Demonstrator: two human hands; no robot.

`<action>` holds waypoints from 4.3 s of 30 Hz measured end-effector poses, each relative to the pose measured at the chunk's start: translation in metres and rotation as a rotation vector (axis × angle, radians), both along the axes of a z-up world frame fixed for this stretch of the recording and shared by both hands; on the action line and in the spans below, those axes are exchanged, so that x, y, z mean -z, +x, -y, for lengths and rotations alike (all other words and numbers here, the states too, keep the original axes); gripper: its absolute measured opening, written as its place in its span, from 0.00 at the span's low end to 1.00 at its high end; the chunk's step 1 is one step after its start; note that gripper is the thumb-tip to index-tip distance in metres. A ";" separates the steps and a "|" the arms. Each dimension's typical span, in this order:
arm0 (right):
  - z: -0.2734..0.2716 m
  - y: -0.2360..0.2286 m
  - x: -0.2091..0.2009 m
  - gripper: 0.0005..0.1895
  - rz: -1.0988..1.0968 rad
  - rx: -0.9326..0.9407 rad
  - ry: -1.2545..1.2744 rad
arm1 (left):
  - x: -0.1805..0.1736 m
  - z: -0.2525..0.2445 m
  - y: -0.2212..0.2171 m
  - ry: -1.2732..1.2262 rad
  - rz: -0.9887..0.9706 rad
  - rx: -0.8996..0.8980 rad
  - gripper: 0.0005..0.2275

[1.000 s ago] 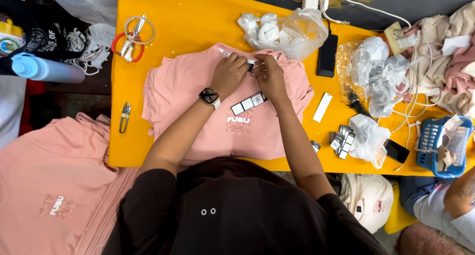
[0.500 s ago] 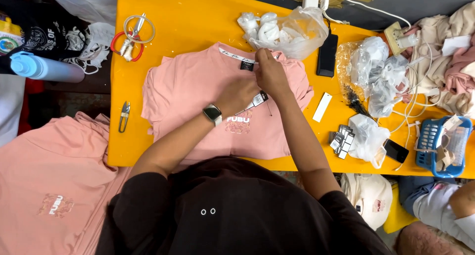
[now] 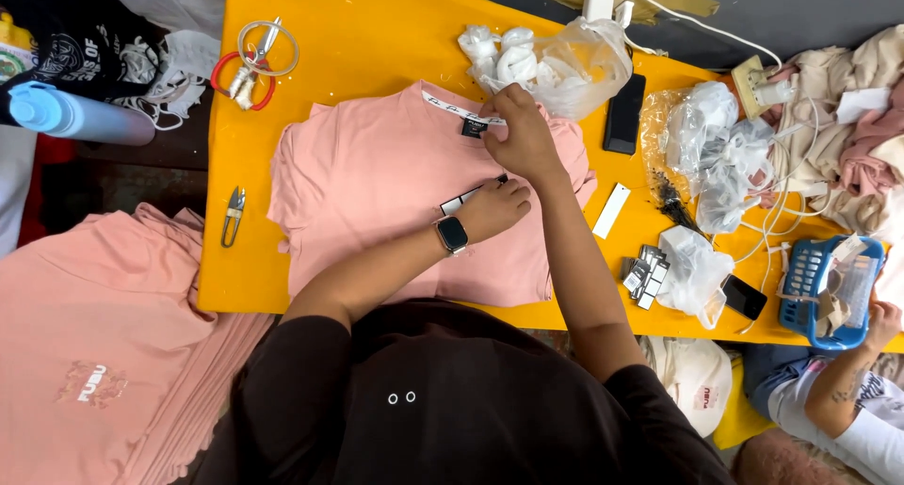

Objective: Attaching brand tags to the collars of t-shirts and folding them on a factory work table.

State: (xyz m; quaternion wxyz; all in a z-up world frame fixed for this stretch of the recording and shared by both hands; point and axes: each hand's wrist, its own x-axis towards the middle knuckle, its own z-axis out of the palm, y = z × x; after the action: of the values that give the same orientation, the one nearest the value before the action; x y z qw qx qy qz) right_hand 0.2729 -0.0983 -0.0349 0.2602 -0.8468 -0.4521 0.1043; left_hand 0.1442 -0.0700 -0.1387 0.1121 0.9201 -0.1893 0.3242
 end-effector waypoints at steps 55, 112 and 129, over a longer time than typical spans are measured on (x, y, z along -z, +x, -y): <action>0.030 -0.046 0.005 0.17 -0.152 0.031 0.269 | -0.014 -0.136 -0.033 -1.729 -0.766 0.024 0.05; -0.322 -0.397 -0.046 0.09 -0.863 -0.490 0.825 | -0.185 -0.249 -0.880 -0.600 0.796 -1.221 0.24; 0.025 -0.457 0.183 0.12 -0.409 -0.180 -0.392 | 0.008 -0.269 -0.658 -0.639 -1.119 -1.173 0.19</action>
State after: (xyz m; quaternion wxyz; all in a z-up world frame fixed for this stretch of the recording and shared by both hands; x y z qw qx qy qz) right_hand -0.1845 -0.1236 -0.2176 0.1669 -0.7989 -0.4347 0.3808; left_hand -0.5143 0.1989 -0.1471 0.2563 0.8177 0.4981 -0.1325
